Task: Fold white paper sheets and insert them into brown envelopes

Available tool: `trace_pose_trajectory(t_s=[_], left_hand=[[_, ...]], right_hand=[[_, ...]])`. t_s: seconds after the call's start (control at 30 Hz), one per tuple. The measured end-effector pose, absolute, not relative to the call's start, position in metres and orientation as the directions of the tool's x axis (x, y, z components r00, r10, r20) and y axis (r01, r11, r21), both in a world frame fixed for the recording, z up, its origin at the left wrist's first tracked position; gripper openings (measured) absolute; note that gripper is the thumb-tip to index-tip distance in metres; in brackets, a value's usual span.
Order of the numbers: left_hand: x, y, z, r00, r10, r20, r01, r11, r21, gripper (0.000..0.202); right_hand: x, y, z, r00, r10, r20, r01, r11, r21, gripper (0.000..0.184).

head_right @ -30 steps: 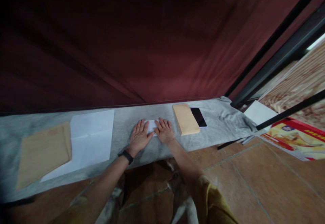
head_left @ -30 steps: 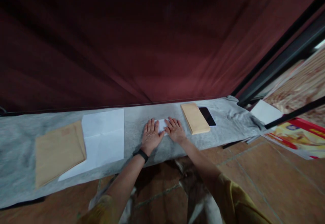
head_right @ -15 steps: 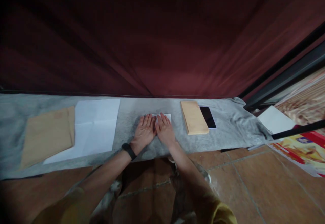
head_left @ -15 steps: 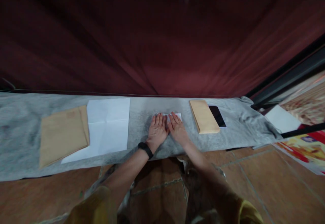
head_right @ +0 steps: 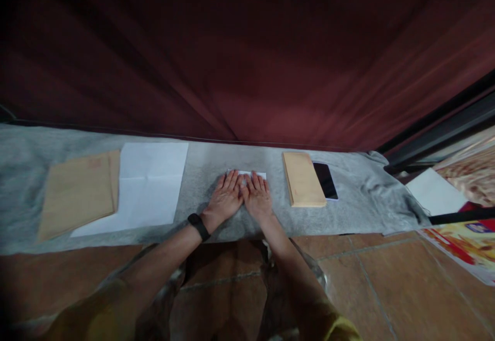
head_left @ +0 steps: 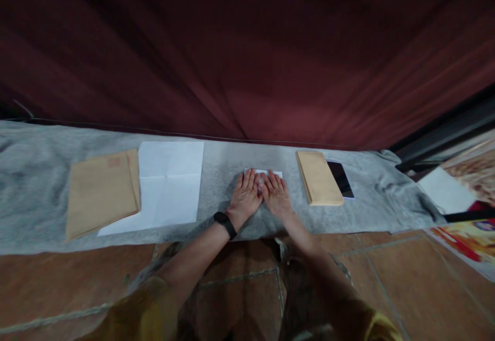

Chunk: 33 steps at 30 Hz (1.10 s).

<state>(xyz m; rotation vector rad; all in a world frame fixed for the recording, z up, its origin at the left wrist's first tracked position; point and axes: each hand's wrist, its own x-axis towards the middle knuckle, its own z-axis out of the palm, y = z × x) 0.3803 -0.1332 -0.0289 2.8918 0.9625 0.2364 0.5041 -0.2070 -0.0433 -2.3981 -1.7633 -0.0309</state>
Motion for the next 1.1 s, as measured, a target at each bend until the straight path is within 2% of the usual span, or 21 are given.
trace_pose_trajectory(t_s=[0.27, 0.43, 0.5, 0.6, 0.77, 0.97, 1.1], left_hand=[[0.38, -0.133, -0.035, 0.786, 0.592, 0.176, 0.576, -0.806, 0.137, 0.07], [0.379, -0.133, -0.035, 0.773, 0.609, 0.178, 0.586, -0.793, 0.165, 0.069], [0.378, -0.133, -0.037, 0.753, 0.633, 0.178, 0.605, -0.773, 0.192, 0.068], [0.377, -0.134, -0.043, 0.724, 0.662, 0.195, 0.623, -0.748, 0.229, 0.068], [0.375, -0.137, -0.047, 0.671, 0.704, 0.233, 0.664, -0.71, 0.234, 0.071], [0.375, -0.139, -0.046, 0.66, 0.706, 0.256, 0.671, -0.708, 0.22, 0.07], [0.373, -0.138, -0.046, 0.662, 0.705, 0.255, 0.667, -0.709, 0.228, 0.071]], right_hand=[[0.529, -0.219, -0.057, 0.414, 0.892, 0.182, 0.91, -0.408, -0.072, 0.055], [0.545, -0.227, -0.053, 0.491, 0.844, 0.217, 0.871, -0.483, -0.093, 0.062], [0.548, -0.229, -0.046, 0.515, 0.829, 0.218, 0.857, -0.502, -0.115, 0.059], [0.551, -0.227, -0.033, 0.568, 0.803, 0.182, 0.822, -0.538, -0.189, 0.047], [0.55, -0.22, -0.022, 0.635, 0.771, 0.044, 0.734, -0.585, -0.346, 0.036], [0.556, -0.215, -0.024, 0.666, 0.744, -0.057, 0.596, -0.576, -0.559, 0.037], [0.561, -0.212, -0.025, 0.62, 0.779, -0.092, 0.524, -0.498, -0.691, 0.026]])
